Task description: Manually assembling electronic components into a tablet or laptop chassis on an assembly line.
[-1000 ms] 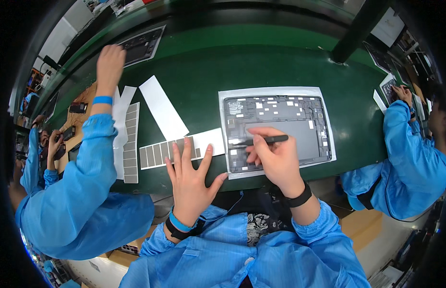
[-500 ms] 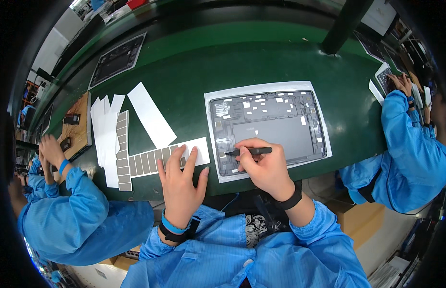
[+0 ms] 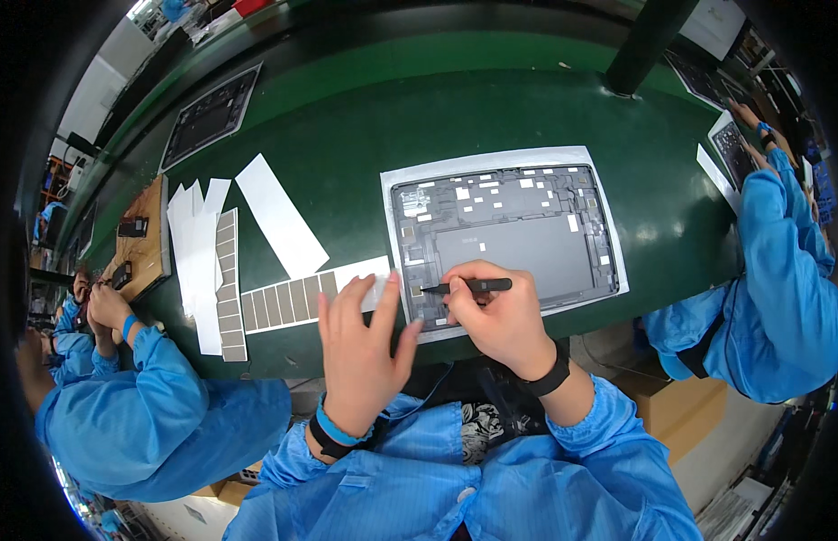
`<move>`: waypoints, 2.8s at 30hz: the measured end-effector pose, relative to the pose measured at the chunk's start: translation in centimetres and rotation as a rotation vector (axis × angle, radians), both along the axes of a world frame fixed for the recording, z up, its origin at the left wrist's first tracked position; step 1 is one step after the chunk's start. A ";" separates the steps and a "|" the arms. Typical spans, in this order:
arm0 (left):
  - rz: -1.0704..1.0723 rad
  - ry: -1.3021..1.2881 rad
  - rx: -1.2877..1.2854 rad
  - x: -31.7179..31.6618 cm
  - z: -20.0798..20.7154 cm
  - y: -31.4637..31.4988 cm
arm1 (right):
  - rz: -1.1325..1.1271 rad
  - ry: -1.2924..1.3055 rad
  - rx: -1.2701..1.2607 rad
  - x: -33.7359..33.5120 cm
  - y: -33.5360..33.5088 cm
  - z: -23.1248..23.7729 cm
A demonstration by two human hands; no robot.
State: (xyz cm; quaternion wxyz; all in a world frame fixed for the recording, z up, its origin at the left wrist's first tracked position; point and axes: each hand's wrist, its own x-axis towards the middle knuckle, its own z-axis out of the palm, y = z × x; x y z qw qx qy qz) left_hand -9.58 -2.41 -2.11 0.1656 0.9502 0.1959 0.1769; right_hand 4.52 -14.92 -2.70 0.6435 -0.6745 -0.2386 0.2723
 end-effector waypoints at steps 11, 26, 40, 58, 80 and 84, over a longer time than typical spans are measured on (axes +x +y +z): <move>0.013 0.006 0.035 1.4 -2.3 -4.0 | -0.344 -0.059 0.196 0.9 -2.7 -3.7; 0.163 -0.115 0.017 -5.2 -4.5 -0.3 | 0.173 -0.209 -0.009 -2.7 5.6 -1.6; 0.136 0.027 0.109 -5.2 -2.1 1.1 | 0.136 -0.278 0.013 -3.8 6.8 1.5; 0.122 0.069 0.069 -5.2 -1.6 0.6 | 0.075 -0.166 0.060 -4.7 7.1 0.3; -0.446 -0.074 -0.139 13.2 0.2 -12.9 | -0.114 -0.176 -0.145 13.4 -15.3 3.5; -0.444 -0.045 -0.110 13.4 0.1 -13.1 | -0.065 -0.180 -0.184 13.8 -15.5 3.9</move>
